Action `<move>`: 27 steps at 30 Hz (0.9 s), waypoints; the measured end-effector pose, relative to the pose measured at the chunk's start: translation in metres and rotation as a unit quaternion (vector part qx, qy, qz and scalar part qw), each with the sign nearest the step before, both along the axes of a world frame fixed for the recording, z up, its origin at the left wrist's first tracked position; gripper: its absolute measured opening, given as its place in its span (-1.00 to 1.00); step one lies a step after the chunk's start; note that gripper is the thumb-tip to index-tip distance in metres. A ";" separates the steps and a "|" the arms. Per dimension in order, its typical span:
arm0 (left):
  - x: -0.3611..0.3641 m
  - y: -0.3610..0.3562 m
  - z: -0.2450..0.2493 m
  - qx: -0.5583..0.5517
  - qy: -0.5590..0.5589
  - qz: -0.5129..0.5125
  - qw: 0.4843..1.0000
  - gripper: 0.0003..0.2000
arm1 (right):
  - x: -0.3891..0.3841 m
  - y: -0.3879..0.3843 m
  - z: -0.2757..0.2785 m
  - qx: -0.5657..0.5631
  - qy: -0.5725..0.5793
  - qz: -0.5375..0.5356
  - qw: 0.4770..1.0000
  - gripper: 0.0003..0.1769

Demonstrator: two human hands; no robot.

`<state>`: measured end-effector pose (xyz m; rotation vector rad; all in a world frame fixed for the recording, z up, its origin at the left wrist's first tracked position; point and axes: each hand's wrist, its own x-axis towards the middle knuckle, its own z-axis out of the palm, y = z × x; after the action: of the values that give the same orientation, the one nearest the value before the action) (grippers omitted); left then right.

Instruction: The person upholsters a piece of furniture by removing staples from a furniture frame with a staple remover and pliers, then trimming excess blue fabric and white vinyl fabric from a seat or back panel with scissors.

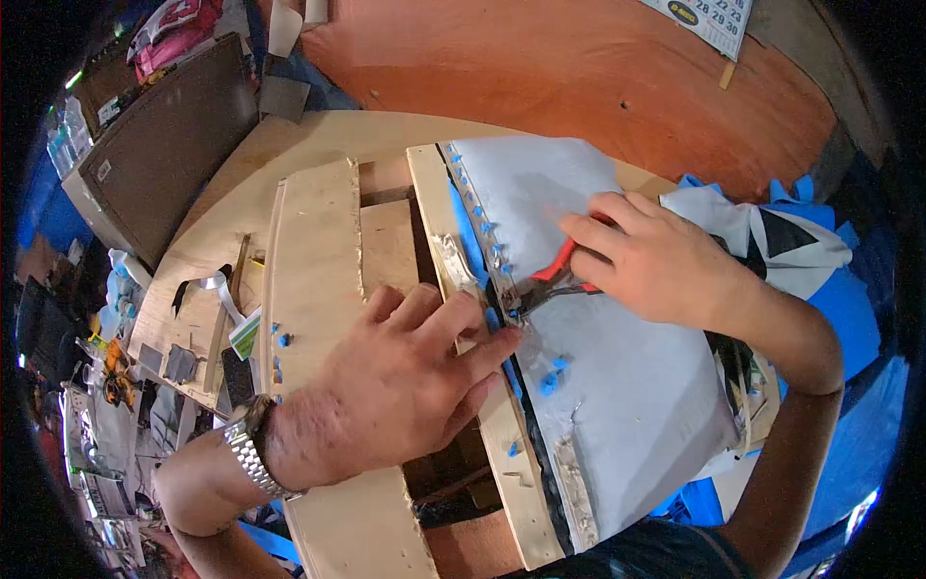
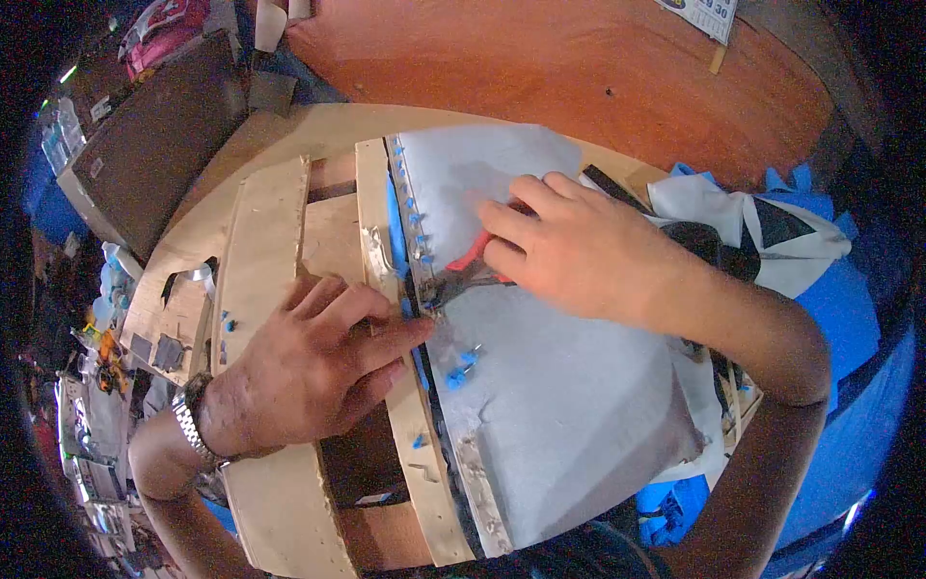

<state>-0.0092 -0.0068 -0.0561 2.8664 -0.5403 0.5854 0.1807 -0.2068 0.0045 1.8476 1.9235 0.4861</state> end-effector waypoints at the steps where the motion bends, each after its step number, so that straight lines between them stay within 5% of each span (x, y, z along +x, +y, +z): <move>1: 0.000 0.000 0.000 0.003 0.000 0.002 1.000 -0.59 | -0.002 0.001 0.003 -0.027 0.017 -0.013 0.999 -0.70; 7: 0.001 0.002 0.000 -0.035 0.002 -0.016 0.999 -0.62 | 0.048 0.042 0.019 -0.209 0.318 -0.040 0.924 -0.61; 10: 0.000 0.004 0.002 -0.043 0.010 -0.017 0.999 -0.65 | 0.088 0.096 0.021 -0.438 0.513 -0.200 0.711 -0.55; 13: -0.004 0.007 0.001 -0.050 -0.007 -0.001 0.999 -0.65 | 0.075 0.098 0.027 -0.428 0.493 -0.166 0.739 -0.54; 15: -0.004 0.010 0.001 -0.083 -0.016 0.034 0.996 -0.64 | 0.031 0.061 0.042 -0.247 0.284 -0.099 0.921 -0.61; 17: -0.002 0.010 0.001 -0.105 -0.009 0.050 0.993 -0.63 | -0.021 0.009 0.029 -0.041 0.067 -0.054 0.995 -0.75; 20: 0.002 0.007 0.001 -0.090 0.000 0.023 0.996 -0.57 | -0.050 -0.026 0.012 0.002 -0.058 -0.070 0.996 -0.78; 27: 0.002 0.003 -0.002 -0.063 -0.005 -0.007 0.998 -0.47 | 0.004 -0.018 0.008 0.058 -0.035 -0.005 0.998 -0.71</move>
<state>-0.0068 -0.0037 -0.0584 2.7410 -0.5052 0.6081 0.1843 -0.2252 0.0123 1.8840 1.8738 0.6628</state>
